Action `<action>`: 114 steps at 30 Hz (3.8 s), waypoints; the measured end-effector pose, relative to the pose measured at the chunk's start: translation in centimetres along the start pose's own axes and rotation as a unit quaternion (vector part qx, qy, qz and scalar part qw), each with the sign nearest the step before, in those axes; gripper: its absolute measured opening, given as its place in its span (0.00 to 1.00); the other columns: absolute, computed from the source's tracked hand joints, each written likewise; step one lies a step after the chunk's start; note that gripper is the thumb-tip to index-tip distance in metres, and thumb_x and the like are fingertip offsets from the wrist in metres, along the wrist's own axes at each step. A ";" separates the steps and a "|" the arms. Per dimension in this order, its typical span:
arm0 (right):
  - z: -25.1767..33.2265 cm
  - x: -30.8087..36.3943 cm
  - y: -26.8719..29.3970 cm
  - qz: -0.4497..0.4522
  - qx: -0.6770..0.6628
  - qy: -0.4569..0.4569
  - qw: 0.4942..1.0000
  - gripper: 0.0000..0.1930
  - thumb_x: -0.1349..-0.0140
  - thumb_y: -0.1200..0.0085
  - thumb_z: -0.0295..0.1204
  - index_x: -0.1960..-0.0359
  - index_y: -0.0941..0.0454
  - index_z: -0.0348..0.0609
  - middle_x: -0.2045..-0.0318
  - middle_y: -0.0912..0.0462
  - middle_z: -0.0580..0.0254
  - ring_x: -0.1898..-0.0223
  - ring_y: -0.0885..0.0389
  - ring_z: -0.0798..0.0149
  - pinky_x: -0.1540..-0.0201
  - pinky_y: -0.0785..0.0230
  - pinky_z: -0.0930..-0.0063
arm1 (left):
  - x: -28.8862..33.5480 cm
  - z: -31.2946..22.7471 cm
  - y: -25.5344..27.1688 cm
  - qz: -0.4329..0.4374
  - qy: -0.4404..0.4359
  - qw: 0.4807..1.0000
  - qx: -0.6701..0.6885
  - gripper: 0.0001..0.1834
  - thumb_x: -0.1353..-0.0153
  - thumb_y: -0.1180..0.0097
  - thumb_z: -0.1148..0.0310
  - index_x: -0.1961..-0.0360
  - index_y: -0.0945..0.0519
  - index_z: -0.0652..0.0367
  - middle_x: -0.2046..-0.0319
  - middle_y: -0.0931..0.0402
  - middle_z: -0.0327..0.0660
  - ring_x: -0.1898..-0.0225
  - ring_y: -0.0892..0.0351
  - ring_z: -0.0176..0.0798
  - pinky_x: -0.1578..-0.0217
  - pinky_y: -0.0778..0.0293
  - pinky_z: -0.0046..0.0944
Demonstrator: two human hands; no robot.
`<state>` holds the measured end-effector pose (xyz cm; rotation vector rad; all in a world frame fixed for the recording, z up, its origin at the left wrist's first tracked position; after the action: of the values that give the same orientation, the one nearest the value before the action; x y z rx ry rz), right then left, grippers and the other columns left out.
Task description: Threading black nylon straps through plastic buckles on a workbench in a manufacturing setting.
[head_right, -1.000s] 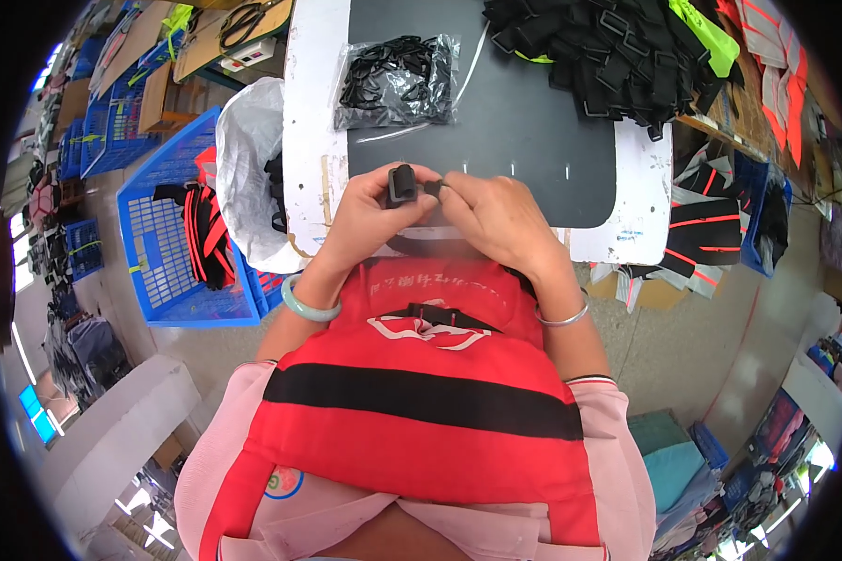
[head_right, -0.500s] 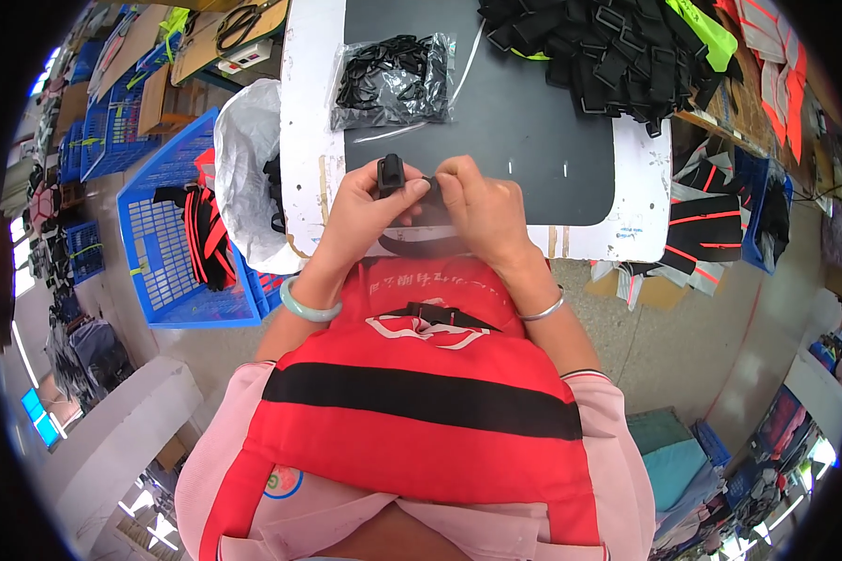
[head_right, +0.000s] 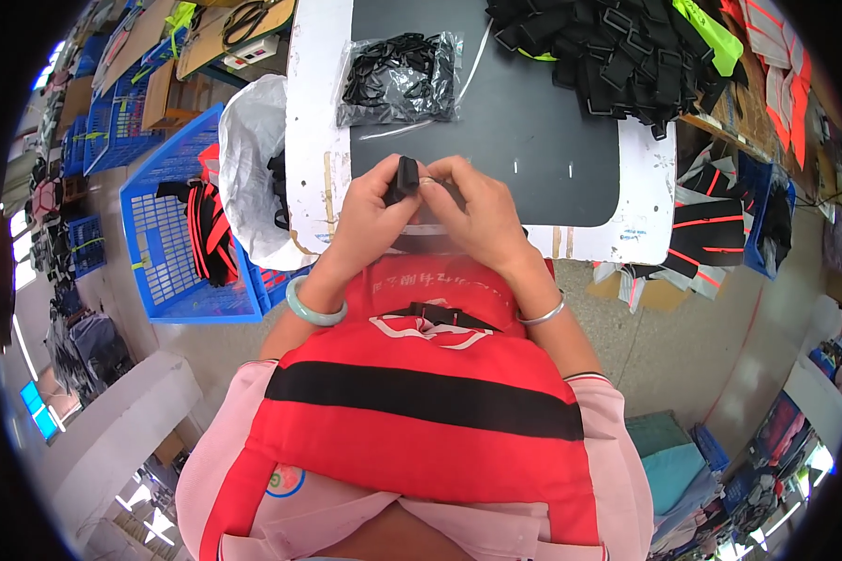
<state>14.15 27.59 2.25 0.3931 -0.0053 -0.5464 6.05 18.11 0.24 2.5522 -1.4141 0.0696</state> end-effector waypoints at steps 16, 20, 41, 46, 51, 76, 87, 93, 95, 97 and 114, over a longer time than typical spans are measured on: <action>-0.7 2.4 -2.8 0.176 -0.385 -0.223 0.878 0.10 0.33 0.55 0.34 0.70 0.29 0.44 0.80 0.32 0.76 0.80 0.39 0.82 0.79 0.49 0.86 | 0.3 -4.1 -0.1 0.030 -0.117 0.990 0.072 0.30 0.36 0.56 0.43 0.52 0.26 0.63 0.67 0.31 0.35 0.68 0.35 0.27 0.66 0.37 0.28; -0.6 2.5 -2.9 0.172 -0.396 -0.231 0.872 0.10 0.33 0.54 0.35 0.70 0.30 0.45 0.81 0.32 0.76 0.80 0.39 0.81 0.79 0.49 0.86 | 0.4 -3.9 0.0 0.034 -0.114 0.992 0.051 0.33 0.37 0.56 0.41 0.51 0.27 0.64 0.68 0.31 0.35 0.68 0.35 0.28 0.65 0.37 0.29; -0.2 2.6 -1.3 0.157 -0.315 -0.192 0.916 0.09 0.34 0.53 0.32 0.69 0.29 0.42 0.79 0.30 0.77 0.76 0.35 0.82 0.73 0.42 0.86 | 0.9 -5.8 0.9 -0.031 -0.196 0.967 -0.158 0.39 0.53 0.42 0.36 0.50 0.29 0.57 0.72 0.31 0.44 0.74 0.26 0.46 0.74 0.30 0.39; 0.4 2.4 -1.7 0.143 -0.393 -0.178 0.891 0.08 0.33 0.55 0.32 0.66 0.29 0.40 0.72 0.27 0.74 0.70 0.33 0.83 0.68 0.39 0.86 | 1.0 -6.4 0.0 -0.005 -0.201 0.951 -0.235 0.39 0.55 0.42 0.35 0.54 0.28 0.57 0.73 0.31 0.41 0.76 0.25 0.48 0.77 0.30 0.42; 1.0 1.7 -0.6 -0.001 -0.422 -0.146 0.895 0.10 0.31 0.57 0.32 0.59 0.28 0.39 0.61 0.25 0.71 0.61 0.31 0.82 0.59 0.36 0.86 | 1.0 -5.4 -0.8 0.016 -0.174 0.959 -0.225 0.32 0.55 0.40 0.38 0.65 0.24 0.58 0.74 0.31 0.39 0.76 0.25 0.48 0.76 0.30 0.41; -3.1 2.0 22.9 -0.175 -0.682 0.073 0.707 0.02 0.39 0.50 0.28 0.68 0.26 0.45 0.81 0.38 0.72 0.81 0.42 0.76 0.72 0.47 0.79 | 1.3 -6.6 1.8 0.029 -0.136 0.978 -0.152 0.17 0.54 0.33 0.70 0.61 0.21 0.59 0.75 0.28 0.39 0.74 0.27 0.39 0.74 0.31 0.34; 0.1 1.5 2.6 0.058 -0.161 -0.160 0.972 0.10 0.38 0.47 0.30 0.76 0.28 0.40 0.82 0.32 0.76 0.80 0.40 0.83 0.79 0.47 0.84 | 0.9 -7.4 -0.2 0.016 -0.176 0.970 -0.168 0.16 0.55 0.34 0.69 0.62 0.21 0.57 0.68 0.23 0.41 0.67 0.22 0.45 0.68 0.26 0.38; 1.5 0.7 2.5 0.111 -0.049 -0.123 0.985 0.10 0.42 0.45 0.28 0.77 0.29 0.37 0.85 0.32 0.70 0.81 0.40 0.79 0.79 0.47 0.79 | 1.2 -7.1 0.0 0.005 -0.181 0.961 -0.210 0.17 0.56 0.34 0.69 0.61 0.21 0.56 0.68 0.23 0.40 0.68 0.22 0.45 0.70 0.26 0.38; 1.6 0.6 2.8 0.102 -0.026 -0.109 0.988 0.10 0.42 0.45 0.28 0.78 0.29 0.37 0.85 0.32 0.70 0.81 0.39 0.79 0.79 0.46 0.78 | 1.3 -7.4 0.1 -0.002 -0.192 0.955 -0.227 0.18 0.56 0.34 0.68 0.61 0.21 0.56 0.68 0.23 0.40 0.69 0.22 0.44 0.70 0.26 0.37; 0.8 0.6 3.5 0.055 -0.076 -0.127 0.987 0.10 0.42 0.46 0.28 0.78 0.29 0.37 0.85 0.32 0.71 0.81 0.40 0.79 0.79 0.46 0.79 | 1.2 -7.6 0.3 -0.001 -0.181 0.958 -0.224 0.17 0.56 0.33 0.68 0.62 0.21 0.55 0.69 0.24 0.39 0.70 0.22 0.43 0.72 0.26 0.36; 0.0 1.1 2.9 0.085 -0.161 -0.146 0.973 0.12 0.36 0.49 0.30 0.77 0.31 0.40 0.86 0.34 0.76 0.83 0.39 0.82 0.82 0.48 0.84 | 1.3 -7.2 0.2 0.007 -0.175 0.972 -0.156 0.19 0.56 0.32 0.69 0.60 0.19 0.55 0.69 0.24 0.39 0.72 0.23 0.40 0.73 0.27 0.34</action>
<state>16.54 29.32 3.16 -0.0069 -0.2286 -0.4226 7.04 18.46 7.53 2.3678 -1.4208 -0.5826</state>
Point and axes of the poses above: each hand's wrist, its own x-axis away from the middle knuckle, its own y-axis out of the back of the hand, z = x × y, the point moved 9 cm from there along -x, towards the middle knuckle
